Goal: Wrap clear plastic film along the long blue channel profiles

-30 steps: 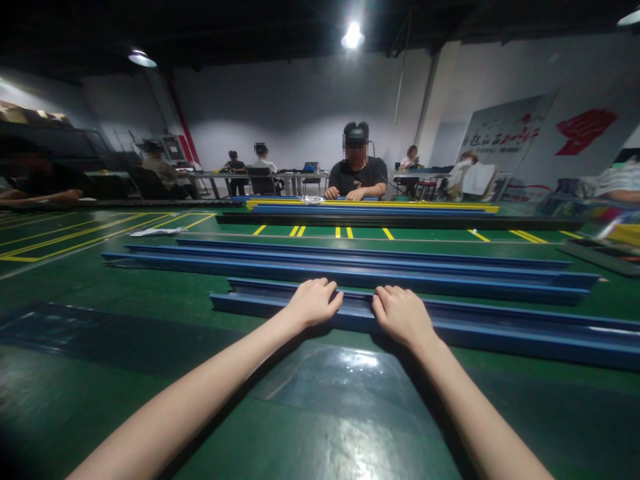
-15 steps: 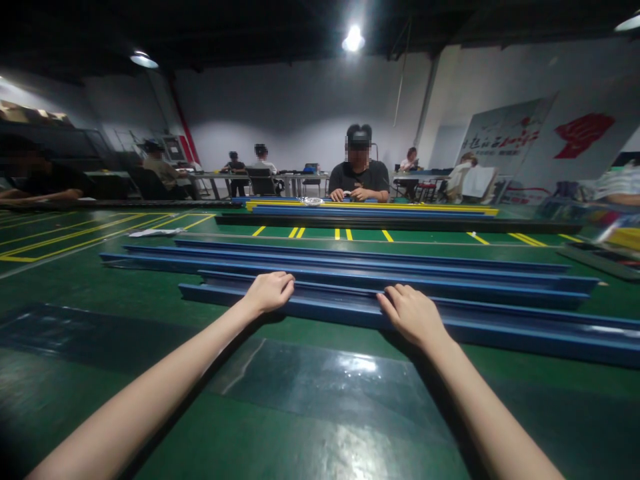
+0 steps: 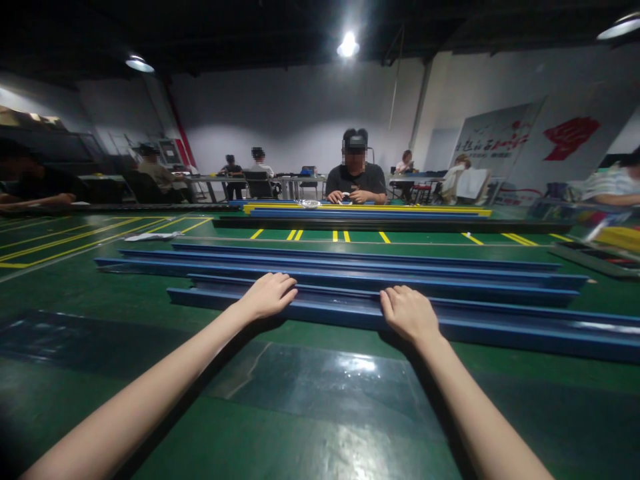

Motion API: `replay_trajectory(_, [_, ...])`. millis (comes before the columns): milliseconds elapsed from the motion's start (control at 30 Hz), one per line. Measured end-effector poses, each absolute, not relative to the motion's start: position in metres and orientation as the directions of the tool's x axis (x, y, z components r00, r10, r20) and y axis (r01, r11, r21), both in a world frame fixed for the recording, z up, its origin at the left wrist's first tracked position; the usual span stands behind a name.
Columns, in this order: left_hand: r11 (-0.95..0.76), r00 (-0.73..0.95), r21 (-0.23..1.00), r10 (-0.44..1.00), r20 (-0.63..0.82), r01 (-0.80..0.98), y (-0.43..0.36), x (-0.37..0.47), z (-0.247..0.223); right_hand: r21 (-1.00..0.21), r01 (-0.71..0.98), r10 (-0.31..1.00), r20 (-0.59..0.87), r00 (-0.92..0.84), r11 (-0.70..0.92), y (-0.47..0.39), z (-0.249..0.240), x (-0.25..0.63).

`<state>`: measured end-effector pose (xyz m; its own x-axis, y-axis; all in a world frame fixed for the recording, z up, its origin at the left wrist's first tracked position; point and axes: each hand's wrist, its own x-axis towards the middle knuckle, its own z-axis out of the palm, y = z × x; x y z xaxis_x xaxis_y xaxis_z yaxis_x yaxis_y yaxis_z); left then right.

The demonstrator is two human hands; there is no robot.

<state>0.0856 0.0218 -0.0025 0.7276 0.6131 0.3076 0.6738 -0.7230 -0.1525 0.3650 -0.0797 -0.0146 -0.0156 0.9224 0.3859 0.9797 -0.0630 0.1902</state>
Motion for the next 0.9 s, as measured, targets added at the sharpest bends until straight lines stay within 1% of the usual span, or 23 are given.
replay_trajectory(100, [-0.753, 0.756, -0.155, 0.579, 0.306, 0.639, 0.014, 0.109, 0.001, 0.193, 0.979, 0.919, 0.393, -0.011, -0.071, -0.078, -0.014, 0.357])
replay_trajectory(200, [-0.762, 0.760, -0.140, 0.574, 0.306, 0.632, 0.006, 0.134, 0.005, 0.195, 0.979, 0.912, 0.410, -0.022, -0.064, -0.073, -0.012, 0.340])
replay_trajectory(367, [-0.708, 0.698, -0.088, 0.655, 0.289, 0.701, -0.002, 0.155, -0.004, 0.171, 0.985, 0.903, 0.427, -0.041, -0.036, -0.064, -0.011, 0.308])
replay_trajectory(567, [-0.670, 0.657, -0.082, 0.685, 0.316, 0.738, -0.001, 0.146, -0.012, 0.151, 0.988, 0.913, 0.405, -0.040, -0.023, -0.062, -0.010, 0.296])
replay_trajectory(800, [-0.653, 0.646, -0.104, 0.692, 0.323, 0.751, 0.008, 0.128, -0.009, 0.184, 0.977, 0.897, 0.406, -0.177, 0.109, -0.063, -0.009, 0.304])
replay_trajectory(900, [-0.639, 0.640, -0.116, 0.707, 0.302, 0.760, 0.016, 0.111, -0.008, 0.196, 0.975, 0.895, 0.411, -0.175, 0.101, -0.067, -0.009, 0.319])
